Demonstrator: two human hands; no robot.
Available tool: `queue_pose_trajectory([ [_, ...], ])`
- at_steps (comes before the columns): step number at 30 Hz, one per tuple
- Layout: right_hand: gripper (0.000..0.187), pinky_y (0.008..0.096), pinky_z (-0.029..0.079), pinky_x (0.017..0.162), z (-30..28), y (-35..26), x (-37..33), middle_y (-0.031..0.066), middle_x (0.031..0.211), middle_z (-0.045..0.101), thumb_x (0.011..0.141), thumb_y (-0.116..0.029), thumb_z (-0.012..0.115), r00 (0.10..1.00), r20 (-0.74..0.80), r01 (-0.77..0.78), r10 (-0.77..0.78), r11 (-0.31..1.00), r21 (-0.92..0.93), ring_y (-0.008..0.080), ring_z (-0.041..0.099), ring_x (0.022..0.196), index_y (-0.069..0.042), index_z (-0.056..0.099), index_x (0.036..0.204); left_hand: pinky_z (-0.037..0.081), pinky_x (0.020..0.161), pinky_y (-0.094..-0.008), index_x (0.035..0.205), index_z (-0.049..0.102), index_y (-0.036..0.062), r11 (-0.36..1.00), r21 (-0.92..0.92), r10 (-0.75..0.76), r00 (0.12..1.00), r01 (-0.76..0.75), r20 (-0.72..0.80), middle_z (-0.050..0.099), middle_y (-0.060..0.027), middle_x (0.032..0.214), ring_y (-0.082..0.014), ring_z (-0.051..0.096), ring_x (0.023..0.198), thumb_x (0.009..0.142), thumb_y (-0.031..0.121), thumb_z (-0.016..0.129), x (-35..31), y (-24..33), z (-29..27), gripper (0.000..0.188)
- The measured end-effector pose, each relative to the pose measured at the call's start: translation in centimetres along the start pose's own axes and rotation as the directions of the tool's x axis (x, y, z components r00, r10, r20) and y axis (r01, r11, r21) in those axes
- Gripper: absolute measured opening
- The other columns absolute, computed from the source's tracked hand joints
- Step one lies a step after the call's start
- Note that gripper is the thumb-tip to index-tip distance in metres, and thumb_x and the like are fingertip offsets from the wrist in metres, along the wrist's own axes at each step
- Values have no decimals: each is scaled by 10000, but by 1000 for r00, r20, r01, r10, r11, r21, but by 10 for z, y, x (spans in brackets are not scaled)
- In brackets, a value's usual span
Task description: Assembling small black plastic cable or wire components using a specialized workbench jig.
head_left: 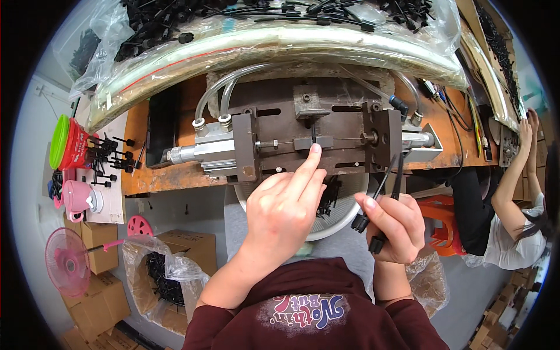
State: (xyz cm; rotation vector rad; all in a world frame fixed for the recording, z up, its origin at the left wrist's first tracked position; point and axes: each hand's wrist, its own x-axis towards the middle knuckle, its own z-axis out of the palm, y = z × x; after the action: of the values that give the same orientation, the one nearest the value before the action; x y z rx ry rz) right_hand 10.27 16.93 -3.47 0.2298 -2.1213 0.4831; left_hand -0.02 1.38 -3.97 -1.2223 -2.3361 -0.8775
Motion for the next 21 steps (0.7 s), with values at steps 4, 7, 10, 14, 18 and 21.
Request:
queue_pose_trajectory([
  [4, 310, 300, 500, 561, 3, 3, -1, 56, 887, 638, 639, -44, 733, 999, 0, 54, -54, 998, -34, 195, 602, 689, -13, 736, 948, 522, 611, -267, 893, 698, 41, 989, -148, -12, 997, 23, 78, 699, -91, 1114, -181, 668, 668, 678, 127, 801, -9, 3, -15, 254],
  [7, 307, 296, 507, 572, 4, 3, -3, 62, 901, 648, 645, -52, 736, 996, 36, 80, -79, 996, -31, 191, 597, 699, -5, 733, 948, 525, 598, -262, 916, 686, 44, 938, -326, -73, 985, 121, 156, 716, -97, 1018, -173, 676, 677, 646, 117, 838, -10, 12, -34, 319],
  [10, 326, 289, 518, 589, 13, -5, -2, 76, 926, 664, 662, -67, 731, 987, 37, 156, -156, 988, -7, 188, 580, 711, 8, 727, 980, 537, 605, -274, 940, 674, 32, 855, -519, -34, 999, 24, -10, 713, -106, 921, -196, 682, 693, 627, 70, 854, -16, 17, -32, 363],
  [14, 291, 318, 543, 646, 14, -7, 1, 95, 945, 682, 717, -68, 707, 995, 99, 27, -32, 998, 54, 209, 630, 759, 6, 728, 997, 543, 624, -289, 953, 679, 15, 853, -518, -80, 997, 60, -17, 702, -108, 899, -207, 671, 718, 615, 36, 854, -15, 17, -35, 381],
  [18, 319, 341, 562, 713, 19, 5, -4, 146, 1014, 679, 733, 68, 675, 994, -37, -101, 107, 985, 138, 253, 686, 825, 16, 686, 1047, 509, 603, -282, 924, 711, 30, 949, -307, -91, 994, 66, -66, 687, -107, 1008, -199, 617, 732, 611, 40, 841, -12, 6, -20, 340],
  [21, 312, 360, 582, 760, 17, 6, -3, 209, 1049, 665, 818, 109, 658, 980, -96, -141, 172, 953, 270, 293, 702, 919, 7, 565, 1097, 522, 656, -299, 908, 705, 24, 991, -135, -22, 999, 16, -47, 694, -100, 1070, -212, 651, 766, 636, 73, 811, -6, -1, -9, 296],
])
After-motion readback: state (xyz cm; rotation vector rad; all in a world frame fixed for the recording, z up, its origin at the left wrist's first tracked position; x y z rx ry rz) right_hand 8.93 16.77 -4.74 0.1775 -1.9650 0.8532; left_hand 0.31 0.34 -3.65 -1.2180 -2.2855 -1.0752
